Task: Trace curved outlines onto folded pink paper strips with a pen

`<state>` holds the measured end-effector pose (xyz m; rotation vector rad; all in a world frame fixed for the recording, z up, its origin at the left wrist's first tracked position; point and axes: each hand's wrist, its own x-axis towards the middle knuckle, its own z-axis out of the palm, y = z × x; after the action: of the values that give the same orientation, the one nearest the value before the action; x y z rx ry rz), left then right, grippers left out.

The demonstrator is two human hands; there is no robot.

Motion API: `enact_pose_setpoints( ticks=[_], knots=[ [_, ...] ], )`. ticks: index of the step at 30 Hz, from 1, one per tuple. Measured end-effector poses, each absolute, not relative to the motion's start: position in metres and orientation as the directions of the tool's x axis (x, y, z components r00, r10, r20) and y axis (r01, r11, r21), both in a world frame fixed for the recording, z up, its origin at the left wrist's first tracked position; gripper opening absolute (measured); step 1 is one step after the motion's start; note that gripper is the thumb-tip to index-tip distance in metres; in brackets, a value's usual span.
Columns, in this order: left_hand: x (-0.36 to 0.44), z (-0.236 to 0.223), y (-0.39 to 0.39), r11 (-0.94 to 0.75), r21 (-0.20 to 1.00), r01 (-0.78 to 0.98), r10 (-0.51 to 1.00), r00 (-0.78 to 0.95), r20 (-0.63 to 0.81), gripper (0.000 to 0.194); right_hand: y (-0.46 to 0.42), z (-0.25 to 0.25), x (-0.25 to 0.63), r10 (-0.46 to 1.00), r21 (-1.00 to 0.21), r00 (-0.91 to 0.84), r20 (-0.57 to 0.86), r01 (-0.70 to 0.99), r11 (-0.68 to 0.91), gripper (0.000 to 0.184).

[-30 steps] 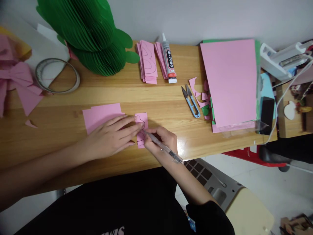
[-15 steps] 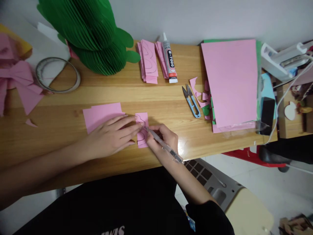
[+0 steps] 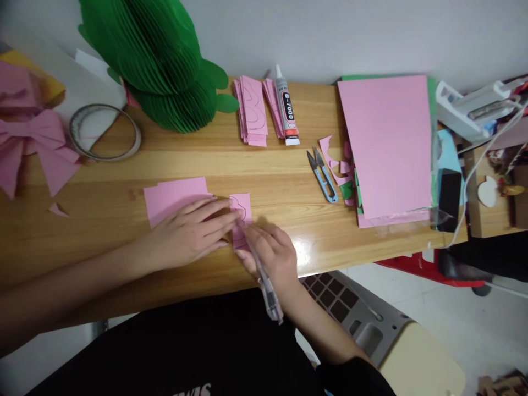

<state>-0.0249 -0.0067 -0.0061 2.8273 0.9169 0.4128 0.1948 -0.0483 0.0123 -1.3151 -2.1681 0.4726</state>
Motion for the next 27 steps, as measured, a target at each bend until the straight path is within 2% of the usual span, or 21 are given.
enact_pose_setpoints(
  ticks=[2, 4, 7, 12, 19, 22, 27],
  knots=[
    [-0.026, -0.008, -0.008, -0.799, 0.235, 0.554, 0.596, 0.783, 0.181, 0.03, -0.052, 0.011, 0.194, 0.841, -0.418, -0.441, 0.314, 0.731, 0.539, 0.029],
    [-0.026, -0.009, -0.008, -0.789, 0.237, 0.567, 0.608, 0.777, 0.163, 0.033, -0.055, 0.011, 0.192, 0.828, -0.31, -0.459, 0.321, 0.776, 0.55, 0.029],
    [-0.026, -0.009, -0.008, -0.779, 0.212, 0.589, 0.624, 0.763, 0.171, 0.035, -0.053, 0.012, 0.189, 0.816, -0.253, -0.473, 0.332, 0.788, 0.56, 0.023],
    [-0.024, -0.004, -0.006, -0.789, 0.187, 0.585, 0.614, 0.752, 0.239, 0.034, -0.05, 0.011, 0.188, 0.818, -0.304, -0.455, 0.353, 0.771, 0.56, 0.02],
    [-0.029, -0.002, -0.001, -0.758, 0.334, 0.56, 0.625, 0.77, 0.129, 0.032, -0.054, 0.005, 0.187, 0.824, -0.36, -0.429, 0.37, 0.751, 0.553, 0.027],
    [-0.03, -0.002, 0.0, -0.753, 0.364, 0.549, 0.624, 0.771, 0.126, 0.03, -0.049, 0.008, 0.187, 0.839, -0.382, -0.409, 0.36, 0.756, 0.532, 0.025],
    [-0.031, -0.002, 0.003, -0.757, 0.402, 0.515, 0.617, 0.766, 0.18, 0.027, -0.033, 0.016, 0.187, 0.958, -0.599, -0.206, 0.199, 0.749, 0.285, 0.02]
  ],
)
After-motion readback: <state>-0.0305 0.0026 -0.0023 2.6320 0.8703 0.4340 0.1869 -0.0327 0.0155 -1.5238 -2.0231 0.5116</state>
